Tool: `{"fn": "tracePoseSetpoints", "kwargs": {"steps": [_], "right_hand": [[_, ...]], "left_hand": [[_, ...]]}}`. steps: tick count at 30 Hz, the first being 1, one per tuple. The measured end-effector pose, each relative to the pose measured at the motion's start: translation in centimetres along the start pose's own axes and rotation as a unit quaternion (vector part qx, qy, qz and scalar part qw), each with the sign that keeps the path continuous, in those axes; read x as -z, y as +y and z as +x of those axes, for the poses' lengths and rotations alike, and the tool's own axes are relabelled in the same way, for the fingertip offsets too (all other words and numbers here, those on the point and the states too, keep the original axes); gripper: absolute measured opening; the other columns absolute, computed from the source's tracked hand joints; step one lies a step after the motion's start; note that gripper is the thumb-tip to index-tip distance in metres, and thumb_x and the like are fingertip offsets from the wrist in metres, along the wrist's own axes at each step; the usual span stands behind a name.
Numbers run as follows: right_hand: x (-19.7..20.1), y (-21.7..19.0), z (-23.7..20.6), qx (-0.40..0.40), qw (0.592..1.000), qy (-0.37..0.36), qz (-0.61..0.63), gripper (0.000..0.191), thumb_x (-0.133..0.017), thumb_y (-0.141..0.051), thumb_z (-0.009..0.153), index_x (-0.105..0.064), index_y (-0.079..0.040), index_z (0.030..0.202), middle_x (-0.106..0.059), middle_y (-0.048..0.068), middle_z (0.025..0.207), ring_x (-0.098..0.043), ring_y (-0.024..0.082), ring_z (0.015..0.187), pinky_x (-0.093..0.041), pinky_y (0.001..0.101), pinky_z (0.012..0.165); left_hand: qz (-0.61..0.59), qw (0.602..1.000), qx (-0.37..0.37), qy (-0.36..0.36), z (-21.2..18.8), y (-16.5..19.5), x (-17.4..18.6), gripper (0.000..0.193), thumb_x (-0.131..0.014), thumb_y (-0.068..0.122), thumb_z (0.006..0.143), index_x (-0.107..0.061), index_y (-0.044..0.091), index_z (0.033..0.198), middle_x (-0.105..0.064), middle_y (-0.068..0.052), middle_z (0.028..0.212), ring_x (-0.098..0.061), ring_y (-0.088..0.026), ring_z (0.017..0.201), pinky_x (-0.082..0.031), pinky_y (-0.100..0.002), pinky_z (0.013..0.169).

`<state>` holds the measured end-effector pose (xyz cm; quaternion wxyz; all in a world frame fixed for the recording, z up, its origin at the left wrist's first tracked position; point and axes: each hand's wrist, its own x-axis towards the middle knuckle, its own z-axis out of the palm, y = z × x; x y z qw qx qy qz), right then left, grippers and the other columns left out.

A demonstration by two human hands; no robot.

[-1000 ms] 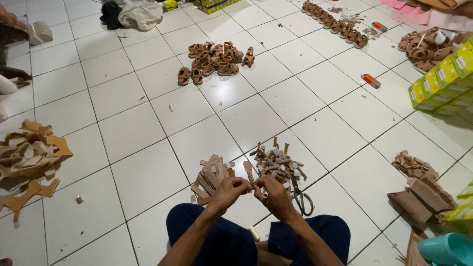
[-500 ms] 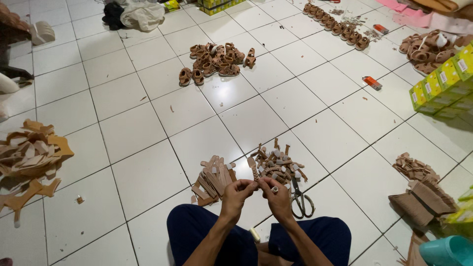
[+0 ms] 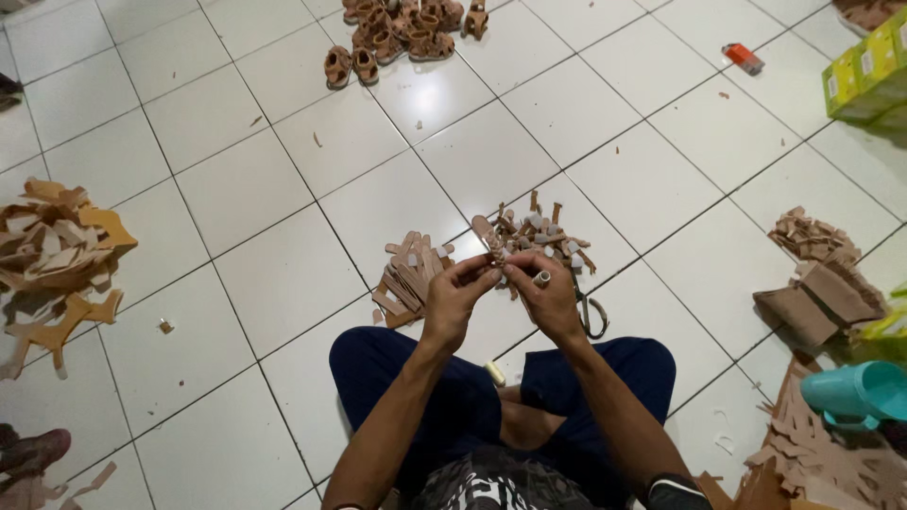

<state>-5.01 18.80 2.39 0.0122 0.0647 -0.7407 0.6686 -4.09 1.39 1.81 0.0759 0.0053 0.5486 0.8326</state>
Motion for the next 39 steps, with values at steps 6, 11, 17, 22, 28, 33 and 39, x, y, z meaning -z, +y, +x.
{"fn": "tracePoseSetpoints", "kwargs": {"steps": [6,11,17,22,28,33,39], "right_hand": [[-0.5,-2.9,-0.4,0.014,1.0,-0.008,-0.027,0.019,-0.071,-0.016,0.097,-0.073,0.0,0.108,-0.071,0.003,0.092,-0.065,0.008,0.077,-0.053,0.023,0.065],[0.4,-3.5,0.3,-0.016,0.995,-0.049,-0.091,0.02,-0.07,-0.019,0.097,-0.074,-0.003,0.108,-0.072,0.003,0.085,-0.065,0.009,0.073,-0.053,0.0237,0.061],[1.0,-2.3,1.4,0.017,0.978,-0.119,-0.168,0.023,-0.067,-0.025,0.099,-0.073,-0.002,0.097,-0.068,0.0,0.08,-0.062,0.008,0.068,-0.05,0.0231,0.06],[-0.6,-1.2,1.5,-0.145,0.982,-0.087,0.08,0.027,-0.061,-0.026,0.106,-0.069,-0.002,0.097,-0.059,-0.001,0.073,-0.048,0.006,0.062,-0.041,0.0235,0.055],[-1.9,-1.3,0.6,-0.05,0.999,0.002,-0.011,0.023,-0.063,-0.028,0.102,-0.07,-0.005,0.1,-0.064,-0.002,0.076,-0.054,0.005,0.064,-0.044,0.0202,0.055],[-1.8,-2.1,0.4,-0.11,0.987,-0.013,0.112,0.023,-0.066,-0.026,0.098,-0.066,-0.006,0.11,-0.065,-0.004,0.085,-0.056,0.003,0.07,-0.045,0.0195,0.057],[-2.1,-1.3,-0.2,-0.112,0.984,0.004,0.14,0.026,-0.064,-0.027,0.101,-0.071,-0.005,0.112,-0.064,-0.001,0.078,-0.052,0.004,0.066,-0.041,0.0197,0.055]], "left_hand": [[0.188,0.981,-0.04,0.0,-0.4,3.0,0.0,0.027,-0.073,0.02,0.095,-0.076,0.0,0.113,-0.079,-0.01,0.099,-0.075,-0.014,0.091,-0.06,-0.027,0.083],[0.26,0.964,-0.05,0.005,-0.4,3.6,0.7,0.024,-0.073,0.023,0.095,-0.077,0.003,0.107,-0.08,-0.007,0.094,-0.076,-0.012,0.085,-0.062,-0.027,0.079],[0.31,0.947,-0.083,0.024,-1.1,3.4,0.5,0.022,-0.072,0.022,0.093,-0.078,0.004,0.103,-0.079,-0.007,0.09,-0.074,-0.013,0.078,-0.06,-0.028,0.072],[0.409,0.876,-0.221,0.127,-0.6,2.2,-0.9,0.02,-0.071,0.019,0.095,-0.079,0.002,0.101,-0.079,-0.008,0.091,-0.074,-0.012,0.078,-0.058,-0.027,0.068],[0.158,0.985,-0.002,0.068,-0.1,1.5,-0.1,0.028,-0.076,0.023,0.093,-0.081,-0.001,0.106,-0.08,-0.011,0.09,-0.069,-0.013,0.08,-0.053,-0.027,0.073],[0.116,0.991,0.007,0.059,-0.1,1.1,0.1,0.031,-0.076,0.026,0.092,-0.078,-0.001,0.107,-0.079,-0.009,0.091,-0.071,-0.011,0.082,-0.055,-0.025,0.078],[0.08,0.996,0.016,0.048,0.3,1.1,0.0,0.031,-0.078,0.027,0.091,-0.076,-0.002,0.101,-0.078,-0.009,0.087,-0.069,-0.012,0.078,-0.053,-0.027,0.073]]}}
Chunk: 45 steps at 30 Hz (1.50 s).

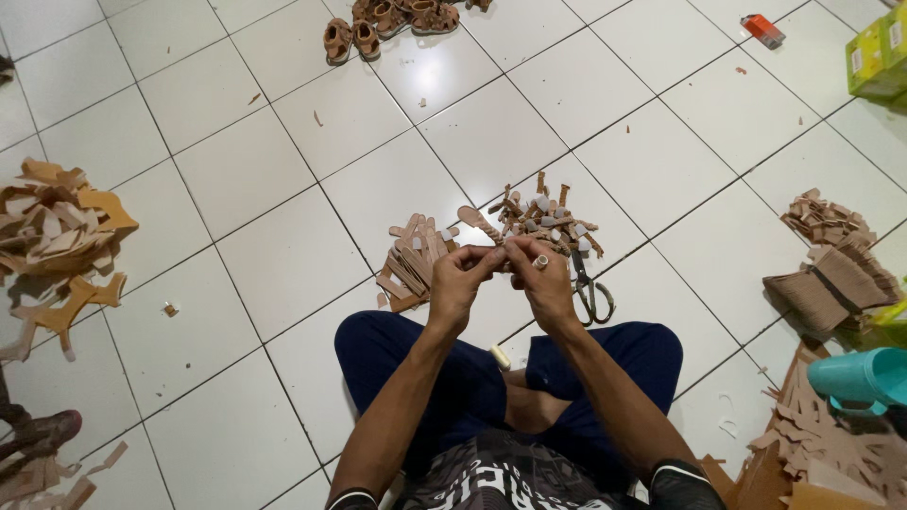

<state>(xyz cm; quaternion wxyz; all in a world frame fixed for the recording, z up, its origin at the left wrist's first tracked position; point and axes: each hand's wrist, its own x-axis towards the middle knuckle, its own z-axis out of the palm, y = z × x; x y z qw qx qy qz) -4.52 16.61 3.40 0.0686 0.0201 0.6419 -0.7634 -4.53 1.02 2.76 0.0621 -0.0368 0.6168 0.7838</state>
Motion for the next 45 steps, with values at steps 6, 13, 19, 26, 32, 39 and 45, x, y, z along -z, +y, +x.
{"fn": "tracePoseSetpoints", "kwargs": {"steps": [6,13,19,26,32,39,45], "right_hand": [[1.2,0.5,0.2,0.096,0.988,-0.02,-0.121,0.026,-0.063,-0.024,0.105,-0.068,0.001,0.105,-0.061,0.002,0.084,-0.052,0.007,0.069,-0.046,0.0216,0.059],[2.3,-1.9,0.1,0.247,0.912,-0.113,-0.307,0.019,-0.061,-0.02,0.105,-0.055,-0.001,0.105,-0.069,0.008,0.097,-0.072,0.015,0.082,-0.06,0.0271,0.069],[2.6,-3.5,-0.3,0.312,0.865,-0.135,-0.368,0.014,-0.069,0.002,0.095,-0.059,-0.001,0.104,-0.071,0.012,0.101,-0.073,0.022,0.084,-0.059,0.0308,0.065],[2.7,-2.9,0.1,0.437,0.79,-0.193,-0.383,0.027,-0.066,0.016,0.087,-0.063,-0.001,0.108,-0.068,0.012,0.104,-0.072,0.023,0.096,-0.064,0.0305,0.076],[2.5,-2.5,0.8,0.286,0.909,-0.099,-0.286,0.015,-0.069,-0.018,0.099,-0.068,-0.004,0.104,-0.068,0.007,0.09,-0.065,0.012,0.077,-0.055,0.0268,0.061],[2.3,-3.7,1.0,0.032,0.99,-0.13,0.052,0.048,-0.048,-0.046,0.107,-0.065,-0.002,0.106,-0.057,0.001,0.084,-0.054,0.008,0.074,-0.051,0.0234,0.067],[3.3,-5.0,1.7,-0.011,0.991,-0.067,0.111,0.046,-0.048,-0.044,0.109,-0.065,-0.002,0.102,-0.058,0.001,0.081,-0.048,0.006,0.063,-0.044,0.0218,0.058]], "left_hand": [[0.325,0.945,-0.016,-0.016,-1.8,2.8,-0.1,0.034,-0.077,0.037,0.09,-0.075,0.003,0.09,-0.076,-0.007,0.079,-0.071,-0.014,0.069,-0.056,-0.027,0.066],[0.469,0.733,-0.489,-0.064,-0.5,5.6,1.7,0.017,-0.07,0.026,0.097,-0.074,0.011,0.104,-0.076,-0.004,0.092,-0.075,-0.021,0.088,-0.058,-0.039,0.082],[0.271,0.946,-0.063,-0.165,-0.1,4.0,2.6,0.027,-0.074,0.028,0.094,-0.077,0.005,0.108,-0.08,-0.008,0.091,-0.077,-0.014,0.081,-0.063,-0.027,0.073],[0.187,0.965,0.042,-0.18,-0.1,2.8,3.1,0.018,-0.069,0.021,0.094,-0.075,0.005,0.1,-0.075,-0.004,0.084,-0.066,-0.008,0.073,-0.052,-0.023,0.062],[0.078,0.992,-0.028,-0.097,-1.0,0.3,1.9,0.014,-0.071,0.019,0.094,-0.073,0.005,0.098,-0.069,-0.003,0.081,-0.06,-0.006,0.069,-0.048,-0.021,0.062],[0.102,0.967,-0.12,-0.199,-1.2,-0.9,1.0,0.015,-0.072,0.018,0.09,-0.072,0.005,0.097,-0.054,0.005,0.131,-0.071,-0.011,0.089,-0.063,-0.026,0.078],[0.125,0.968,-0.087,-0.198,-1.3,-0.7,0.7,0.017,-0.07,0.019,0.094,-0.074,0.004,0.102,-0.076,-0.005,0.093,-0.073,-0.011,0.079,-0.063,-0.026,0.075]]}}
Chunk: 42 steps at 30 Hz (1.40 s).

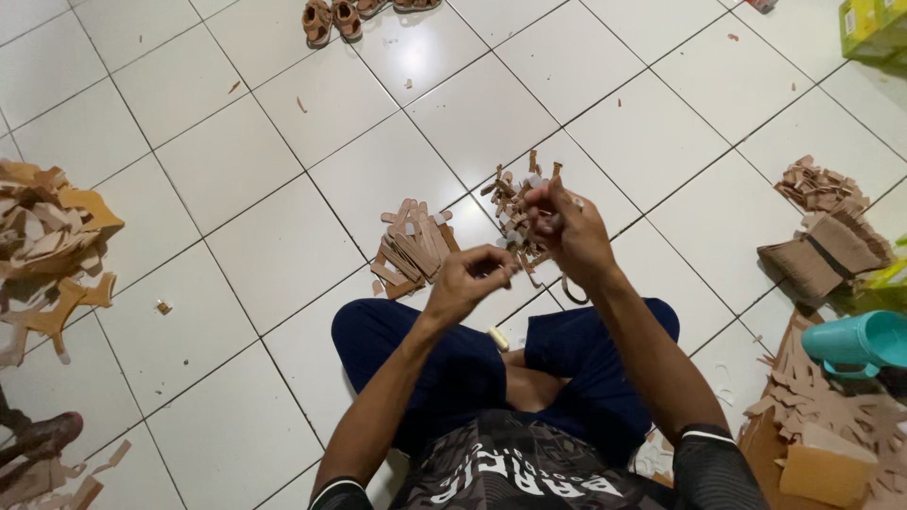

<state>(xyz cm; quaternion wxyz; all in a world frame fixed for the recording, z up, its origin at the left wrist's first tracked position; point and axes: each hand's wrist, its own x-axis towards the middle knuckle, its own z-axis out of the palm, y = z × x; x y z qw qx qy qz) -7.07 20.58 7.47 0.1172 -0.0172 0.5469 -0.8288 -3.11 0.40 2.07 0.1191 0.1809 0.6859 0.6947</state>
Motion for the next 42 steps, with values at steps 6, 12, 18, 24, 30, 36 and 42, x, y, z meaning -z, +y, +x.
{"fn": "tracePoseSetpoints", "kwargs": {"steps": [6,12,18,24,30,36,42], "right_hand": [[0.2,1.3,-1.6,0.086,0.882,-0.075,-0.457,0.021,-0.065,-0.028,0.098,-0.073,-0.009,0.104,-0.072,0.003,0.085,-0.059,0.011,0.064,-0.049,0.0295,0.055],[1.1,1.8,-0.5,0.312,0.758,-0.166,-0.548,0.017,-0.068,-0.019,0.101,-0.068,-0.002,0.107,-0.069,0.009,0.09,-0.068,0.021,0.077,-0.055,0.0369,0.066],[-0.1,3.3,-0.6,0.225,0.828,-0.079,-0.508,0.012,-0.07,-0.015,0.096,-0.075,-0.004,0.098,-0.075,0.006,0.082,-0.068,0.016,0.062,-0.052,0.0312,0.052],[-1.2,5.5,-3.0,0.217,0.857,-0.031,-0.466,0.015,-0.073,-0.017,0.093,-0.079,-0.005,0.1,-0.079,0.007,0.085,-0.072,0.014,0.064,-0.054,0.0274,0.053],[-1.0,5.7,-3.0,0.233,0.836,-0.026,-0.497,0.015,-0.072,-0.018,0.096,-0.078,-0.005,0.101,-0.079,0.009,0.089,-0.074,0.015,0.069,-0.058,0.0271,0.055],[-0.9,5.8,-3.6,0.234,0.83,-0.017,-0.506,0.016,-0.072,-0.019,0.096,-0.078,-0.005,0.101,-0.079,0.009,0.089,-0.074,0.015,0.068,-0.058,0.0263,0.053],[-1.1,5.4,-4.2,0.22,0.828,-0.008,-0.515,0.016,-0.072,-0.019,0.095,-0.078,-0.005,0.099,-0.079,0.009,0.085,-0.073,0.015,0.063,-0.056,0.0265,0.05]], "left_hand": [[0.176,0.971,-0.033,0.157,1.1,0.0,2.4,0.018,-0.07,0.017,0.092,-0.076,0.001,0.099,-0.076,-0.01,0.086,-0.072,-0.016,0.075,-0.061,-0.03,0.069],[0.233,0.97,-0.041,0.056,0.4,0.2,0.6,0.018,-0.071,0.017,0.092,-0.076,0.002,0.101,-0.078,-0.011,0.093,-0.077,-0.018,0.081,-0.065,-0.03,0.074],[0.011,0.982,-0.037,0.184,-0.2,1.2,0.7,0.019,-0.071,0.018,0.096,-0.074,0.0,0.102,-0.075,-0.008,0.091,-0.072,-0.012,0.081,-0.06,-0.024,0.074],[-0.183,0.96,0.043,0.207,0.5,-1.2,1.4,0.02,-0.067,0.018,0.099,-0.071,0.0,0.106,-0.066,-0.002,0.08,-0.053,-0.004,0.064,-0.042,-0.02,0.056],[-0.279,0.936,0.083,0.198,0.8,-3.0,2.1,0.018,-0.065,0.018,0.098,-0.069,0.002,0.105,-0.064,-0.002,0.078,-0.055,-0.005,0.063,-0.045,-0.021,0.055],[-0.298,0.927,0.098,0.205,0.8,-3.6,2.4,0.014,-0.065,0.018,0.098,-0.066,0.005,0.103,-0.064,-0.001,0.078,-0.058,-0.006,0.066,-0.046,-0.022,0.055],[-0.29,0.928,0.084,0.22,0.8,-3.7,3.0,0.013,-0.064,0.019,0.1,-0.065,0.006,0.1,-0.064,-0.001,0.077,-0.057,-0.006,0.064,-0.046,-0.022,0.055]]}}
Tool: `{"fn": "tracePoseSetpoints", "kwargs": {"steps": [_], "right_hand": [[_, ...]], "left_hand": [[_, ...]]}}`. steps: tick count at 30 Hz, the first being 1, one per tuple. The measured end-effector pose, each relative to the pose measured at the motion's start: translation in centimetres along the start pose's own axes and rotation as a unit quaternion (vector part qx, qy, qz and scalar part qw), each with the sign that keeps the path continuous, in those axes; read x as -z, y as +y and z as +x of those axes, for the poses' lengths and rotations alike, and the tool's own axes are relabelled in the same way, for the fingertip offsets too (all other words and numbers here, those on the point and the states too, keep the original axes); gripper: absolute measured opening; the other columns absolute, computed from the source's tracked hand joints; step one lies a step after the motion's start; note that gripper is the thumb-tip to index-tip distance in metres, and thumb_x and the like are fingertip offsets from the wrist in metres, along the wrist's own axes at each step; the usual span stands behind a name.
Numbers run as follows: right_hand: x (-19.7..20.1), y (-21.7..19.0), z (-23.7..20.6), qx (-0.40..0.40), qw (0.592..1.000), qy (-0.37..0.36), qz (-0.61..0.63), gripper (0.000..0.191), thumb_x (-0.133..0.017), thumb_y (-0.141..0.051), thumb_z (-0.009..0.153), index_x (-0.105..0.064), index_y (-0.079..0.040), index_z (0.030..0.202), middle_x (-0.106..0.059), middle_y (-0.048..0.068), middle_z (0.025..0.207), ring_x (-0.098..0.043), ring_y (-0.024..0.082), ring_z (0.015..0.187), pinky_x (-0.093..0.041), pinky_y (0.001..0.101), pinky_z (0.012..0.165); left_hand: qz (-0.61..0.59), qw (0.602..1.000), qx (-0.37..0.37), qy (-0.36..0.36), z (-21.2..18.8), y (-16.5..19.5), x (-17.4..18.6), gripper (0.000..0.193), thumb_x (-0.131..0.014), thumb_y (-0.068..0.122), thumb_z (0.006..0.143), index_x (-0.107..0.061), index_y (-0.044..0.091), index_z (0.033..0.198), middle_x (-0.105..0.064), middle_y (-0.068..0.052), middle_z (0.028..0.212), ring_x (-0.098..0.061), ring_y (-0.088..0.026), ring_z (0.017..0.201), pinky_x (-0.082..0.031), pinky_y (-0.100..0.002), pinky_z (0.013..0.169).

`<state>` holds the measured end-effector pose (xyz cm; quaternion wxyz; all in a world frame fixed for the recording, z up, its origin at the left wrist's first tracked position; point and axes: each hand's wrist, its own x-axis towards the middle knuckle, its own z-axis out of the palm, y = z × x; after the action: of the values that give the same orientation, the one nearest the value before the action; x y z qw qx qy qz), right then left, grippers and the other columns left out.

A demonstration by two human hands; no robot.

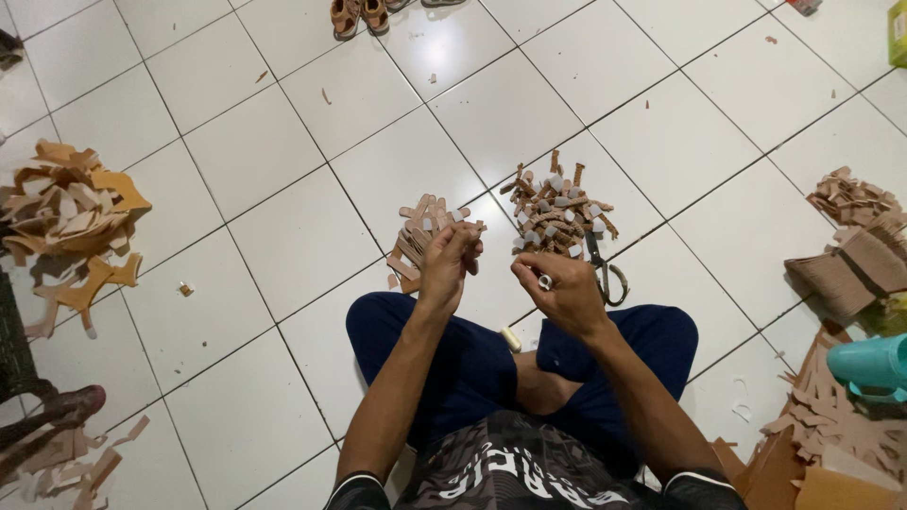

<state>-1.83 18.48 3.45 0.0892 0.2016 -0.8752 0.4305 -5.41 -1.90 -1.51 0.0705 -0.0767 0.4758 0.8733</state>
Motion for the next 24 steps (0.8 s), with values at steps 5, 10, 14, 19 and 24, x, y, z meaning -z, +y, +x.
{"fn": "tracePoseSetpoints", "kwargs": {"steps": [5,10,14,19,24], "right_hand": [[0.5,0.0,-0.3,0.023,1.0,0.006,-0.001,0.017,-0.071,-0.02,0.097,-0.077,-0.005,0.101,-0.078,0.009,0.088,-0.074,0.014,0.067,-0.059,0.0254,0.053],[0.8,-0.3,-1.0,0.024,1.0,0.001,-0.007,0.016,-0.069,-0.02,0.098,-0.076,-0.006,0.1,-0.078,0.008,0.086,-0.074,0.014,0.067,-0.059,0.0243,0.052],[1.8,-0.4,-0.3,0.043,0.998,-0.035,-0.021,0.018,-0.068,-0.022,0.098,-0.077,-0.006,0.101,-0.078,0.008,0.087,-0.072,0.015,0.065,-0.058,0.0283,0.055],[2.8,0.9,3.0,0.067,0.996,-0.053,-0.014,0.018,-0.068,-0.022,0.099,-0.076,-0.006,0.101,-0.077,0.008,0.085,-0.07,0.018,0.069,-0.056,0.0346,0.06],[3.4,0.5,2.3,0.159,0.982,-0.095,0.027,0.016,-0.067,-0.02,0.098,-0.072,-0.005,0.099,-0.073,0.01,0.085,-0.069,0.019,0.072,-0.056,0.033,0.062]], "left_hand": [[0.018,1.0,-0.004,0.004,-0.2,-0.1,-0.1,0.012,-0.064,0.018,0.099,-0.066,0.006,0.099,-0.064,-0.001,0.076,-0.054,-0.005,0.06,-0.044,-0.021,0.054],[0.023,1.0,-0.015,0.012,0.0,-0.1,0.2,0.013,-0.065,0.019,0.099,-0.067,0.006,0.097,-0.065,-0.002,0.075,-0.051,-0.005,0.057,-0.042,-0.022,0.052],[0.244,0.962,-0.124,-0.014,-1.5,0.1,-0.9,0.013,-0.071,0.017,0.096,-0.072,0.004,0.101,-0.07,-0.005,0.083,-0.061,-0.008,0.067,-0.05,-0.021,0.059],[0.394,0.855,-0.267,-0.208,-5.0,0.8,-3.4,0.013,-0.07,0.013,0.094,-0.075,0.003,0.1,-0.076,-0.013,0.099,-0.076,-0.019,0.085,-0.066,-0.029,0.078],[0.501,0.8,-0.298,-0.139,-3.5,3.7,-3.6,0.01,-0.072,0.012,0.096,-0.075,0.004,0.1,-0.076,-0.013,0.098,-0.076,-0.02,0.084,-0.063,-0.03,0.075]]}}
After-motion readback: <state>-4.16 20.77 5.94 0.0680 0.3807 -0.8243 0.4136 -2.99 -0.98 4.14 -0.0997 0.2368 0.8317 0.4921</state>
